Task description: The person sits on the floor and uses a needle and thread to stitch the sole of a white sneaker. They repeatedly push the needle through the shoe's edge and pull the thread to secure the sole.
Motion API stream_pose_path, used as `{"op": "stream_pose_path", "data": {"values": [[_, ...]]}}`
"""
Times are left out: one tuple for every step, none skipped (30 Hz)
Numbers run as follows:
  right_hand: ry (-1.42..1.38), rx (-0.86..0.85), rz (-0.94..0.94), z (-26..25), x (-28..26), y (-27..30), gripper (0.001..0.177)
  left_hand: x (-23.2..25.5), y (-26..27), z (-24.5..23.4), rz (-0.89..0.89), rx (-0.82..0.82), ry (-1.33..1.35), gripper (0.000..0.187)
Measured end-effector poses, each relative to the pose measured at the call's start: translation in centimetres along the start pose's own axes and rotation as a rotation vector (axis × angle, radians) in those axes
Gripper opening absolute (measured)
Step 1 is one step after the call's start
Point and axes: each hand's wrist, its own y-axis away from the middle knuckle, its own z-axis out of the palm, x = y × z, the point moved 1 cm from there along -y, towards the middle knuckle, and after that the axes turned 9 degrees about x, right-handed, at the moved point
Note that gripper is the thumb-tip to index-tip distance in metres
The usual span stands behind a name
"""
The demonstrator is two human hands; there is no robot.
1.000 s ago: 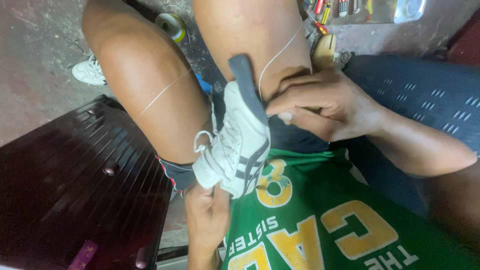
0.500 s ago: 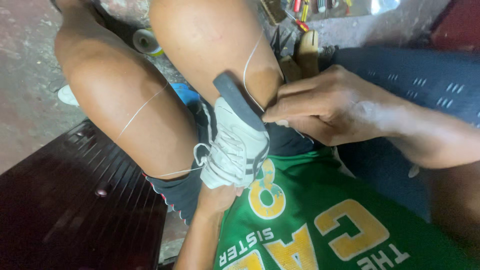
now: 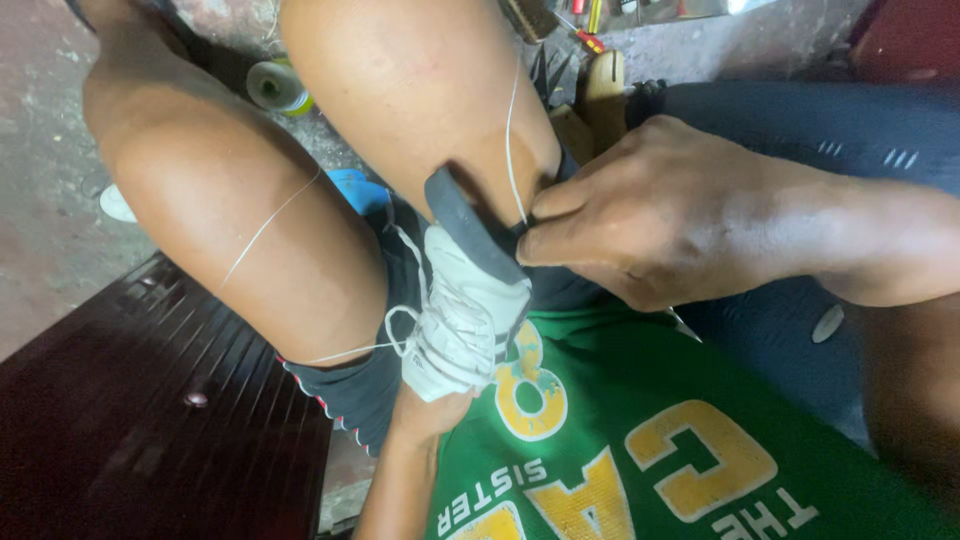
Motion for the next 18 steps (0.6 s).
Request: {"op": "stream_pose_path", "data": {"values": [[-0.011,0.066,-0.048,-0.3,-0.2,0.0,0.033,-0.3,0.1,0.1,-0.137,-0.053,0.054,0.018],[-0.026,0.125,-0.103,-0.5,-0.4,0.0,0.03,-0.4,0.5,0.3,-0.284,-0.102,0.109,0.013],[-0.041,0.183,-0.157,-0.8,-0.5,0.0,0.028,-0.5,0.6,0.5,-0.191,-0.047,0.102,0.018],[-0.036,0.132,-0.131,-0.8,-0.6,-0.1,0.028,-0.4,0.9,0.6,-0.103,0.005,0.096,0.023],[-0.03,0.081,-0.106,-0.8,-0.7,-0.1,0.029,-0.3,1.3,0.6,-0.015,0.056,0.089,0.028],[-0.018,0.035,-0.084,-0.8,-0.6,-0.1,0.029,-0.5,1.5,0.7,-0.065,0.02,0.113,0.026],[-0.02,0.064,-0.106,-0.8,-0.6,-0.1,0.029,-0.5,1.7,0.7,-0.115,-0.016,0.137,0.024],[-0.021,0.092,-0.122,-0.8,-0.6,-0.1,0.028,-0.6,1.7,0.8,-0.163,-0.055,0.167,0.022],[-0.021,0.119,-0.138,-0.8,-0.4,-0.1,0.028,-0.7,1.6,0.9,-0.256,-0.033,0.236,0.02],[-0.014,0.119,-0.136,-0.5,-0.3,0.1,0.024,-0.5,1.7,0.9,-0.355,-0.016,0.305,0.018],[-0.008,0.119,-0.133,-0.1,-0.2,0.2,0.02,-0.4,1.8,1.0,-0.455,0.002,0.372,0.016],[0.002,0.118,-0.133,0.2,0.0,0.3,0.016,-0.4,1.7,1.1,-0.552,0.022,0.44,0.014],[-0.005,0.164,-0.151,0.6,0.1,0.5,0.018,-0.4,1.5,1.2,-0.575,0.06,0.436,0.016],[-0.015,0.206,-0.174,0.9,0.2,0.4,0.019,-0.3,1.3,1.4,-0.564,0.102,0.396,0.018],[-0.025,0.248,-0.196,1.3,0.4,0.4,0.021,-0.3,1.2,1.5,-0.556,0.143,0.34,0.02],[-0.006,0.279,-0.2,1.7,0.4,0.4,0.02,-0.4,1.0,1.6,-0.481,0.154,0.213,0.022],[0.014,0.31,-0.205,2.0,0.4,0.2,0.018,-0.5,0.9,1.5,-0.415,0.169,0.088,0.024],[0.033,0.342,-0.204,2.4,0.2,0.2,0.017,-0.6,0.9,1.4,-0.354,0.168,-0.014,0.026]]}}
